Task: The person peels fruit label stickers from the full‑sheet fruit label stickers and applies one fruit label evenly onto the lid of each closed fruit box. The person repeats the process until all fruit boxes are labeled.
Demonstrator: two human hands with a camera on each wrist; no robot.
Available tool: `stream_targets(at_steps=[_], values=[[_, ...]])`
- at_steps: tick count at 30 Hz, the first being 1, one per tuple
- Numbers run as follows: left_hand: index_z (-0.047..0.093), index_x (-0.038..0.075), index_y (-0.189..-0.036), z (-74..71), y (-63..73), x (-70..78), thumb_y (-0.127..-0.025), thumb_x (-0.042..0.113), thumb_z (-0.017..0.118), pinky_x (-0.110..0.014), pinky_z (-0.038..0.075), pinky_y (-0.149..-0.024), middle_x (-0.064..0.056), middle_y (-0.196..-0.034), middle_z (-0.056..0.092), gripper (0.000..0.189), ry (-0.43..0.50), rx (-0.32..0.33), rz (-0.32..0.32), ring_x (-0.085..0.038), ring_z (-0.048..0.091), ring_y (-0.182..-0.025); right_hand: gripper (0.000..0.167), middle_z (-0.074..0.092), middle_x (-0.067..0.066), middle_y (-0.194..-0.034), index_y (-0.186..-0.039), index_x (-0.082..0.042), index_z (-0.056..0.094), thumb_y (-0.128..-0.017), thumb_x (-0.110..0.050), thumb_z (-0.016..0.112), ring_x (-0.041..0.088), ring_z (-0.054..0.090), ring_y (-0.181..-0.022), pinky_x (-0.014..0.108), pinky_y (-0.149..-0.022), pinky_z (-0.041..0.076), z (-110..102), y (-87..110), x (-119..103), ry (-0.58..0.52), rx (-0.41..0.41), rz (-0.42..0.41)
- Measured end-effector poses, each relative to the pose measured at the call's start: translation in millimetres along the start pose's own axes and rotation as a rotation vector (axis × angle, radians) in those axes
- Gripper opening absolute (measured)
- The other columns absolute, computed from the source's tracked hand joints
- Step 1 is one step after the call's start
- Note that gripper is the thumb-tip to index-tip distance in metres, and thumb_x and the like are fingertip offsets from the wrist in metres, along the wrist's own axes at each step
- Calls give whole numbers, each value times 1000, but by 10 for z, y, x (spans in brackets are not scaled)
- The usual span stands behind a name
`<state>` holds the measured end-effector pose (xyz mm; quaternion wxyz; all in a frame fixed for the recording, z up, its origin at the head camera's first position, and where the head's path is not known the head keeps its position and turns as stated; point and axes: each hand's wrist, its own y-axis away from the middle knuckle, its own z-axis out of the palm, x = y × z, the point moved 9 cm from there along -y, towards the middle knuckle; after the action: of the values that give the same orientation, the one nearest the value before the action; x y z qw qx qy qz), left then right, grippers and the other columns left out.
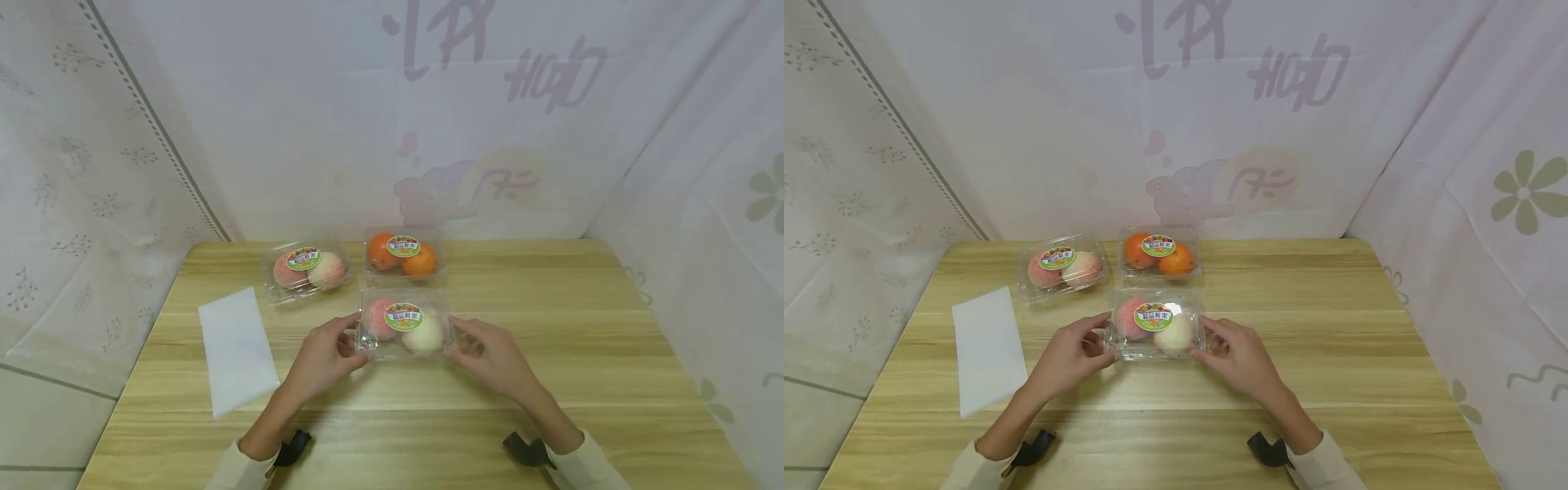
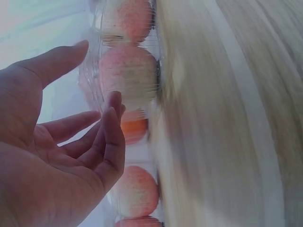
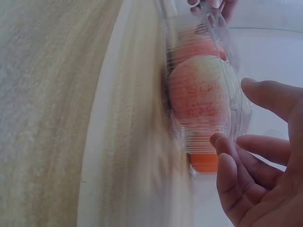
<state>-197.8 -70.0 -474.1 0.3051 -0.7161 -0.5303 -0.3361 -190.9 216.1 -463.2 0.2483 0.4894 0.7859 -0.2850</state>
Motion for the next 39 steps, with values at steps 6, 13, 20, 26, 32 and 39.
stream_targets(at_steps=[6, 13, 20, 26, 32, 39], values=[[69, 0, -146, 41, -30, 85, -86, 16, 95, -29, 59, -75, -10, -125, 77, 67, -30, 4, 11, -14, 72, -86, 54, 79, 6, -111, -139, 3, 72, -93, -19, 90, 19, 73, -86, 32, -74, 63, -36, 49, 37, -1, 23, 1], [68, -1, -146, 158, -75, 188, -87, 17, 94, -28, 57, -74, -10, -125, 76, 67, -45, -13, 33, -13, 69, -86, 55, 79, 4, -112, -138, 2, 74, -89, -16, 94, 15, 72, -85, 30, -73, 63, -135, 160, 128, 15, 74, -22], [66, -2, -147, 358, -144, 298, -89, 16, 92, -26, 57, -71, -12, -127, 75, 66, -12, -65, 66, -13, 68, -85, 56, 79, 5, -112, -136, 2, 74, -86, -12, 96, 14, 72, -84, 30, -72, 63, -290, 332, 261, 16, 123, -3], [65, -2, -148, 543, -228, 419, -90, 17, 93, -26, 56, -73, -10, -126, 73, 67, 0, -110, 101, -11, 66, -85, 57, 79, 7, -115, -137, -1, 75, -86, -14, 96, 14, 71, -85, 29, -73, 62, -441, 478, 359, 37, 141, 58], [65, -1, -148, 717, -309, 561, -91, 18, 93, -25, 55, -73, -7, -115, 72, 67, -2, -150, 135, -11, 64, -82, 57, 79, 10, -116, -137, -1, 75, -85, -13, 96, 13, 70, -86, 27, -74, 61, -614, 619, 450, 41, 161, 104], [65, 2, -149, 879, -393, 678, -92, 17, 92, -23, 52, -70, -2, -100, 66, 65, -9, -187, 162, -8, 59, -78, 58, 80, 13, -115, -137, 0, 75, -83, -9, 97, 11, 70, -84, 23, -74, 60, -764, 732, 523, 61, 194, 123]])
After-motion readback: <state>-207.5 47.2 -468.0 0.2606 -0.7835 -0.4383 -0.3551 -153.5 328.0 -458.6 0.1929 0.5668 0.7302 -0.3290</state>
